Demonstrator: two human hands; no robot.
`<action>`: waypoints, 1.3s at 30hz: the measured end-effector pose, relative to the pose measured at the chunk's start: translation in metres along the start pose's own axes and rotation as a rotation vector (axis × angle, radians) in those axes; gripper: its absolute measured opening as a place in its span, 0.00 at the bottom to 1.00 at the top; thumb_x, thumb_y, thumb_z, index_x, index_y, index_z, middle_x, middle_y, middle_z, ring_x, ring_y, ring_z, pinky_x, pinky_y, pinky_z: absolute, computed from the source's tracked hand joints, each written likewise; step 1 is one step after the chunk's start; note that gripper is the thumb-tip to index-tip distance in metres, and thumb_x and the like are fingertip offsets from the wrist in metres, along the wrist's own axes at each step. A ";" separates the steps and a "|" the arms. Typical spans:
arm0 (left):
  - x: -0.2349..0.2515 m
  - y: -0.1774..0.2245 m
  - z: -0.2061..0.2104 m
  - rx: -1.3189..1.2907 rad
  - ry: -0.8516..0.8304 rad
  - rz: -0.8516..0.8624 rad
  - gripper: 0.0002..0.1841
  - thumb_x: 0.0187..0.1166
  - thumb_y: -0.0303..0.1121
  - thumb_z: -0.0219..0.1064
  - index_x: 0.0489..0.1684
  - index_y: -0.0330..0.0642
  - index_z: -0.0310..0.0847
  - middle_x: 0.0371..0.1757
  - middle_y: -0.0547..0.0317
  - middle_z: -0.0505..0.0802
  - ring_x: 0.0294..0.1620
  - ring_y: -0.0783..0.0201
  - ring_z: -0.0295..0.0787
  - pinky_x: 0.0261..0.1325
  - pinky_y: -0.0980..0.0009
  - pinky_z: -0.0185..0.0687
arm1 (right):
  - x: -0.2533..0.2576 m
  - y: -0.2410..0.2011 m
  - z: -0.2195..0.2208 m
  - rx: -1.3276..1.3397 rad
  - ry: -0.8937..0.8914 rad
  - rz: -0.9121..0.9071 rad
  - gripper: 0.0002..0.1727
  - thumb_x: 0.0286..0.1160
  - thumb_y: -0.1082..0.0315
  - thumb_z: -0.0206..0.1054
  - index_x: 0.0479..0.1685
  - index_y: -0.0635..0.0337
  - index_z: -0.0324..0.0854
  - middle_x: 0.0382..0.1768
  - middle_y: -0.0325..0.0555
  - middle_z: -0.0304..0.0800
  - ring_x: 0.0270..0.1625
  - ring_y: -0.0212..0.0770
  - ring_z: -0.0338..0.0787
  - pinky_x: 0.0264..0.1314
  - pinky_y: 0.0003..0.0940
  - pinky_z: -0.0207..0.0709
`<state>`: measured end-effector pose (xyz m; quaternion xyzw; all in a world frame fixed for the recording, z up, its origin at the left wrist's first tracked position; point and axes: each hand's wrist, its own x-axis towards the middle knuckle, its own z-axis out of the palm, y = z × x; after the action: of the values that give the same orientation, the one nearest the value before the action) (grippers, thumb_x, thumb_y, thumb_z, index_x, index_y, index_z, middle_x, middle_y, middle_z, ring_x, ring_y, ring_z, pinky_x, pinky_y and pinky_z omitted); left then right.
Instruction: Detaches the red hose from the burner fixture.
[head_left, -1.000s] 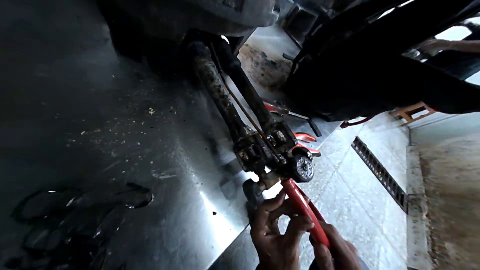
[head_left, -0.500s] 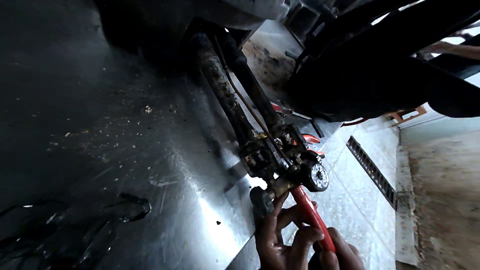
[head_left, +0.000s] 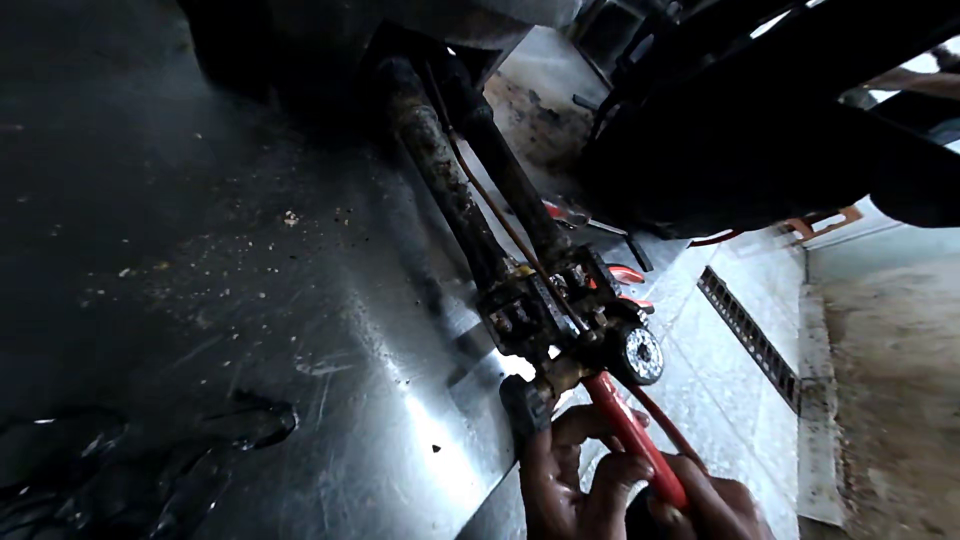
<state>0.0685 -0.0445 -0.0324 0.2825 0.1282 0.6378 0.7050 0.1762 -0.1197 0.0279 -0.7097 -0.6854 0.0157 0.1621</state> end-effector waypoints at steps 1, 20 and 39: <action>0.000 0.000 0.001 -0.016 0.004 -0.009 0.24 0.78 0.25 0.70 0.70 0.49 0.66 0.52 0.68 0.96 0.54 0.72 0.94 0.63 0.74 0.87 | 0.003 0.000 -0.006 -0.056 -0.032 -0.027 0.28 0.92 0.46 0.47 0.43 0.62 0.82 0.17 0.49 0.82 0.16 0.39 0.80 0.21 0.35 0.72; -0.002 0.036 0.016 0.386 0.029 -0.117 0.20 0.79 0.16 0.60 0.67 0.08 0.70 0.46 0.53 0.97 0.47 0.71 0.96 0.58 0.74 0.91 | 0.002 0.021 0.030 0.885 -0.227 -0.043 0.29 0.90 0.39 0.49 0.37 0.57 0.77 0.17 0.33 0.69 0.19 0.19 0.69 0.22 0.16 0.64; -0.003 0.041 0.043 0.310 0.357 -0.371 0.18 0.91 0.25 0.48 0.72 0.29 0.75 0.43 0.52 0.96 0.42 0.64 0.96 0.52 0.69 0.92 | 0.013 0.023 -0.004 0.568 -0.327 0.044 0.29 0.86 0.37 0.50 0.39 0.53 0.81 0.14 0.35 0.69 0.18 0.37 0.75 0.22 0.40 0.68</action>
<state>0.0575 -0.0564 0.0252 0.2419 0.3955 0.5105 0.7242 0.2002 -0.1084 0.0282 -0.6388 -0.6550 0.3235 0.2411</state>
